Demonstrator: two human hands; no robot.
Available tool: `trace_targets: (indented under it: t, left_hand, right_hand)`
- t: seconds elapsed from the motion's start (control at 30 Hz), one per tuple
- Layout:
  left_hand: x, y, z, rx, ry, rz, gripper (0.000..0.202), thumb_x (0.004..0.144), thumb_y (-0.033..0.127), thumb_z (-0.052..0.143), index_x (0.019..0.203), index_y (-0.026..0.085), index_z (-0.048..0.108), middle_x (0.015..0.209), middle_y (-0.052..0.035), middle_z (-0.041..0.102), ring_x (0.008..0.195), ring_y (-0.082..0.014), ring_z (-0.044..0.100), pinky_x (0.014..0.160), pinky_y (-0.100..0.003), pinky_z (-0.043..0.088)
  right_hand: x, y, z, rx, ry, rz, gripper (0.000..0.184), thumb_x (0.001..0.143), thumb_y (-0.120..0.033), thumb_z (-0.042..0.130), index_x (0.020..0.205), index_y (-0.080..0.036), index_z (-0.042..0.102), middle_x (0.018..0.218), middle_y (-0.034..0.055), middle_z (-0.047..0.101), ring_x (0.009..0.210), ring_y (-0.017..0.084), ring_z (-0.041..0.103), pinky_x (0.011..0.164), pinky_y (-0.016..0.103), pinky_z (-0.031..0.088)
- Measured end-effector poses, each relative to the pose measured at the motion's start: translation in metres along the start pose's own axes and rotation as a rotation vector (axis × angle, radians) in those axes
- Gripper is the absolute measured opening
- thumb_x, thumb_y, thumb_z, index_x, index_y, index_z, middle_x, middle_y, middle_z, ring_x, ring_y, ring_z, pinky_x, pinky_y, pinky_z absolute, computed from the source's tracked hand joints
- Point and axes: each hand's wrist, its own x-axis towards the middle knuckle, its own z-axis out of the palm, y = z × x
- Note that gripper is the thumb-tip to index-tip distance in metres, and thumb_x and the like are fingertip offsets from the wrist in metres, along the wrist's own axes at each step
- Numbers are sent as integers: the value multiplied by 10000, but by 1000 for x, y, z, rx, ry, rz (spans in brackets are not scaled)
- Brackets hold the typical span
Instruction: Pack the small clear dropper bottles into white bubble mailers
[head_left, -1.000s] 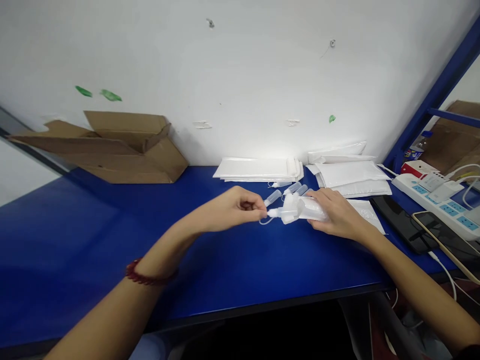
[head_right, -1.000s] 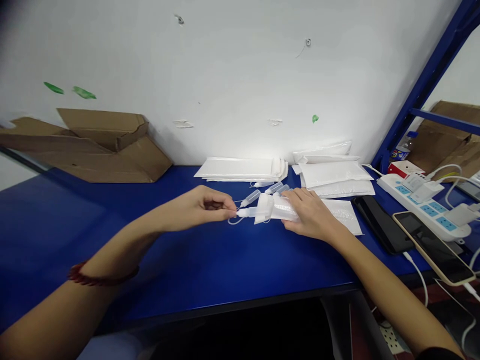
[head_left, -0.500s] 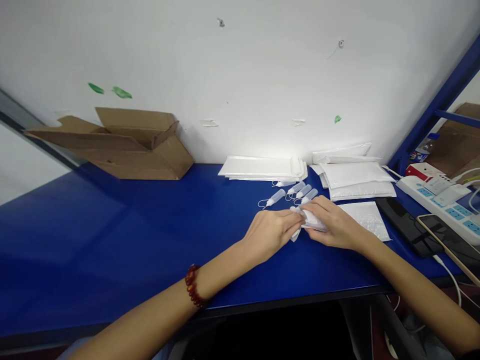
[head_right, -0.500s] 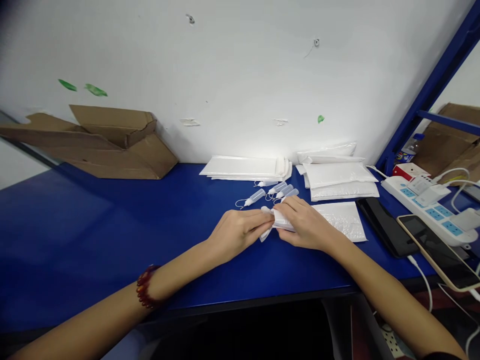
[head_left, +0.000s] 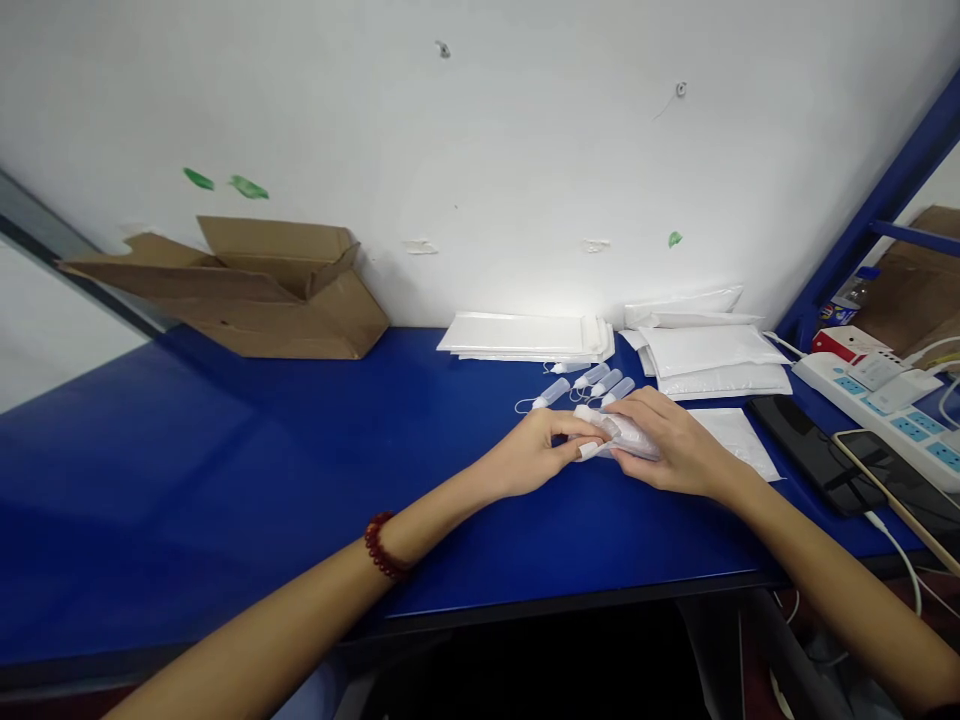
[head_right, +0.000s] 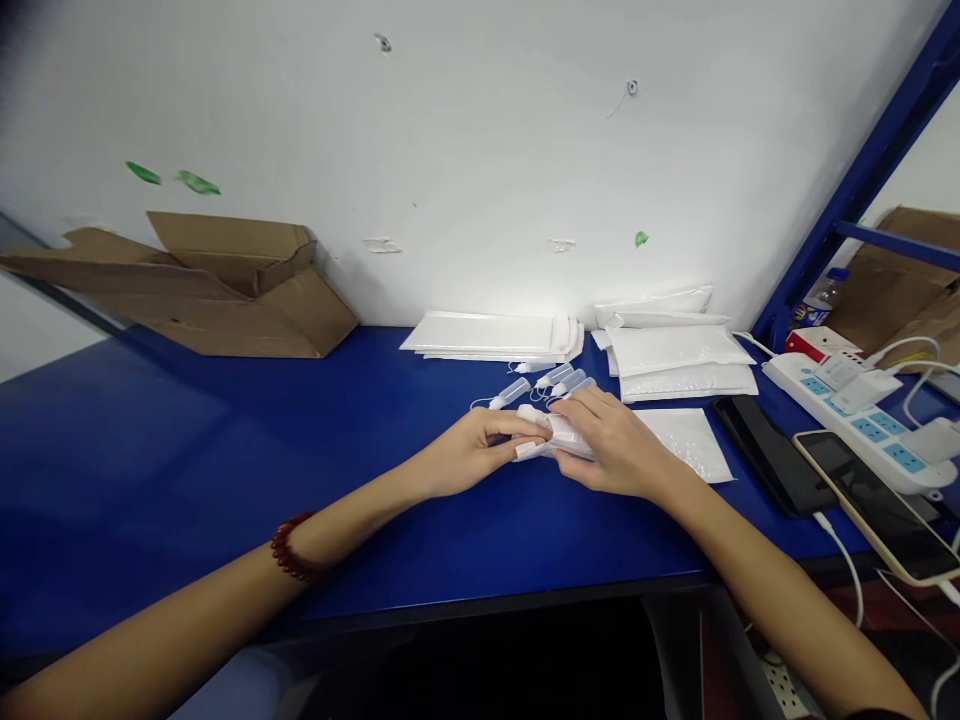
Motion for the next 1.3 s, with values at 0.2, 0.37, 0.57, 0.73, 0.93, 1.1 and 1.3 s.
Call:
trace_targets:
  t: [0.2,0.37,0.57,0.73,0.93,1.1,1.3]
  left_hand:
    - [-1,9,1,-48,170,-109,92,670,256,692,684,198,763,777,-27,736,721,-194,630,673,-301,496]
    - [-5,14,2,86,369,-72,79,617,240,670,561,187,649,671,12,680,634,-145,552,630,-270,439]
    - [-5,10,3,142,424,-106,162,583,148,582,487,180,455,558,39,561,536,-99,463,529,-228,358]
    - [-1,3,-13,10,187,-225,86,623,220,646,674,175,594,609,33,595,565,-120,529,535,-240,400]
    - [-2,-2,-44,-109,50,-363,369,639,253,736,982,163,630,574,53,618,568,-141,608,591,-278,501]
    - [-4,2,-43,-166,15,-613,696,645,222,760,1266,75,482,615,-19,708,583,-216,689,644,-363,576]
    - [-5,10,-42,-209,-76,-628,339,628,187,764,936,71,685,646,-88,739,634,-220,712,648,-315,584]
  right_hand:
    - [1,-5,-4,11,-31,3,376,887,-328,577,1227,-210,470,1035,101,617,975,263,580,831,435,497]
    - [0,-3,-3,-37,-95,29,703,813,-462,668,1383,-192,358,1259,164,555,1155,326,512,949,522,438]
    - [-1,-5,1,-70,-49,5,761,820,-413,657,1440,-191,276,1357,198,484,1264,344,450,1005,561,395]
    - [0,-9,5,-38,57,-80,603,875,-400,601,1389,-194,363,1283,179,545,1200,305,517,963,505,445]
    - [-2,-4,9,-24,-23,-89,349,899,-414,584,1153,-177,553,1114,148,629,1057,275,591,875,462,486]
    - [-5,-3,16,2,-176,-72,369,868,-373,646,1138,-126,595,1113,153,634,1044,270,584,888,440,483]
    - [-4,-9,19,-54,-287,-36,482,849,-406,660,1228,-123,566,1152,157,616,1061,291,552,904,469,467]
